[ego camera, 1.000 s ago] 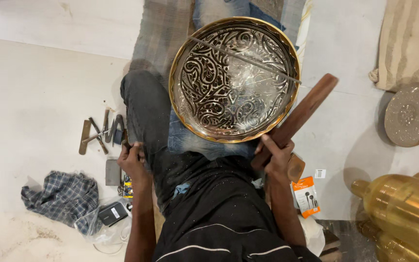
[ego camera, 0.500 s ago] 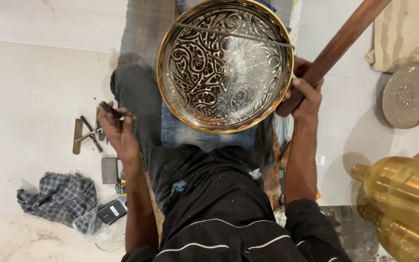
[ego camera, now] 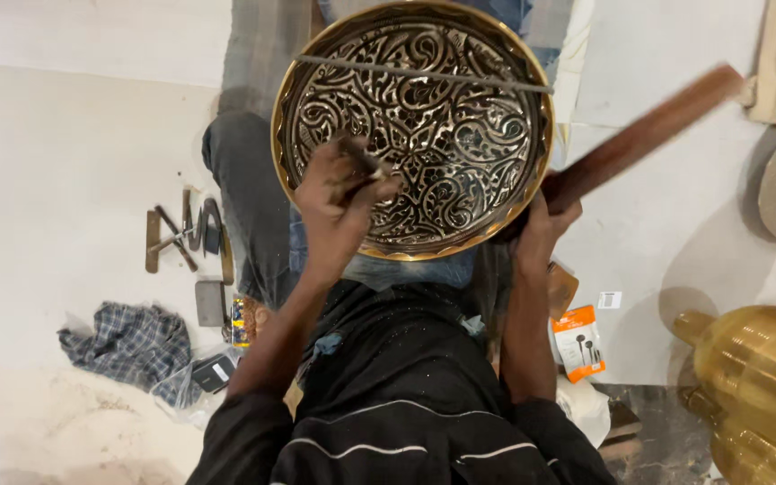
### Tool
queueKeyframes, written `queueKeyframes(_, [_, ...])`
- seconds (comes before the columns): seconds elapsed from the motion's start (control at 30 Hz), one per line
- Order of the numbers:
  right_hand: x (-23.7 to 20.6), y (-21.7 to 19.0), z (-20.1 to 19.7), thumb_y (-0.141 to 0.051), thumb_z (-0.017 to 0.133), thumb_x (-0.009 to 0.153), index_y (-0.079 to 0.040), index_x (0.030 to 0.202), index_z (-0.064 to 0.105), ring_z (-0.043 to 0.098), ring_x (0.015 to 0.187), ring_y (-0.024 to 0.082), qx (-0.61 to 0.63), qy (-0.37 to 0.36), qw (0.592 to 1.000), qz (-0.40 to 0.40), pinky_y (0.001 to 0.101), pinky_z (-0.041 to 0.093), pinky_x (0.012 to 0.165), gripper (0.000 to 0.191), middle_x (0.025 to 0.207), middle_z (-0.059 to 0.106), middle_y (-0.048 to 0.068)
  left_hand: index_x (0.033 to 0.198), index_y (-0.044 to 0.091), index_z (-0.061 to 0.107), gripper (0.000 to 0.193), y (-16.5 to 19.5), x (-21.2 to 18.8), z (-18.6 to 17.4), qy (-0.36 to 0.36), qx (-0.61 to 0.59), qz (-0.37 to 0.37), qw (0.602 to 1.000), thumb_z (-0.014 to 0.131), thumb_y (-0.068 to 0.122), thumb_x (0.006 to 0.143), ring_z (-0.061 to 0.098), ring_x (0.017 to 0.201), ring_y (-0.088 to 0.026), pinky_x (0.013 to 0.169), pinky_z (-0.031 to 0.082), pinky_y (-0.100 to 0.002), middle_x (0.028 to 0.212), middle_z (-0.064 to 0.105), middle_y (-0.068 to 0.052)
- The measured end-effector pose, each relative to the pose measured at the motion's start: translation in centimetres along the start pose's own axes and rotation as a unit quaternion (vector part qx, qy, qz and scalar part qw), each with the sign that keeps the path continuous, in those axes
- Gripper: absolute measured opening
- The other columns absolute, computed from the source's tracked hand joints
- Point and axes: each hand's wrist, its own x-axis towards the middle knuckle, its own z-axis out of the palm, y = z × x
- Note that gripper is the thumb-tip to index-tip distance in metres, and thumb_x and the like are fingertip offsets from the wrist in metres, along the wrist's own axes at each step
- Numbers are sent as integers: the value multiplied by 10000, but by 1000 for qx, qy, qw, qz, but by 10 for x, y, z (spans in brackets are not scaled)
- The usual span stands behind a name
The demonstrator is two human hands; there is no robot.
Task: The person uses a hammer and chisel to engrave intricate patterns into a brass plate resting on their lap. They repeatedly strike the chisel to create detailed designs, occasionally rotating the plate to access different areas.
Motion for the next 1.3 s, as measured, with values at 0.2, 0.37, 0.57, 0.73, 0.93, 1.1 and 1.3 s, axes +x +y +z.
queueKeyframes(0.2, [-103, 3, -22, 56, 591, 1006, -96, 1327, 367, 619, 748, 184, 95, -80, 977, -173, 404, 584, 732, 420, 977, 575, 107, 1461, 84, 548, 540, -19, 54, 47, -140, 55, 76, 986, 589, -175, 988, 789, 1047, -170, 915, 657, -320, 1126, 763, -94])
queueKeyframes(0.37, [-112, -5, -13, 55, 559, 1048, -107, 1236, 357, 643, 877, 235, -106, -255, 942, -191, 388, 560, 858, 320, 1005, 625, 152, 1454, 111, 559, 582, -33, 69, 54, -184, 123, 125, 967, 587, -184, 953, 786, 1099, -171, 923, 669, -288, 1195, 765, -76])
queueKeyframes(0.57, [-91, -3, -17, 37, 737, 895, -28, 1065, 564, 605, 819, 175, -250, -228, 923, -184, 310, 516, 763, 251, 919, 625, 119, 1472, 95, 514, 621, -59, 77, 42, -192, 149, 200, 949, 568, -199, 928, 779, 1107, -229, 921, 638, -295, 1311, 716, -147])
queueKeyframes(0.73, [-64, -40, -10, -87, 835, 873, 3, 1065, 660, 635, 745, 99, -293, -220, 912, -185, 266, 527, 717, 275, 809, 652, 57, 1439, 135, 559, 594, -79, 78, 29, -200, 235, 240, 920, 645, -163, 933, 808, 957, -205, 742, 652, -304, 1102, 769, -80])
queueKeyframes(0.93, [-38, -105, 16, -119, 880, 877, 43, 1106, 652, 581, 638, 66, -489, -213, 825, -187, 241, 502, 627, 361, 783, 632, 81, 1450, 172, 515, 610, -89, 77, 26, -206, 225, 280, 910, 568, -172, 948, 811, 979, -188, 732, 658, -284, 1104, 783, -56])
queueKeyframes(1.1, [-20, -152, 38, -99, 856, 863, 61, 1068, 630, 640, 674, 140, -548, -290, 749, -234, 279, 501, 634, 344, 749, 627, 131, 1425, 107, 567, 617, -93, 71, 26, -201, 263, 277, 902, 577, -177, 877, 804, 919, -196, 734, 638, -328, 1017, 770, -65])
queueKeyframes(1.3, [9, -179, 64, -52, 834, 819, 77, 1131, 620, 692, 680, 229, -511, -381, 715, -286, 332, 514, 636, 399, 789, 668, 188, 1361, 70, 595, 588, -103, 64, 31, -151, 234, 253, 926, 589, -185, 832, 801, 896, -209, 741, 634, -311, 1041, 762, -100])
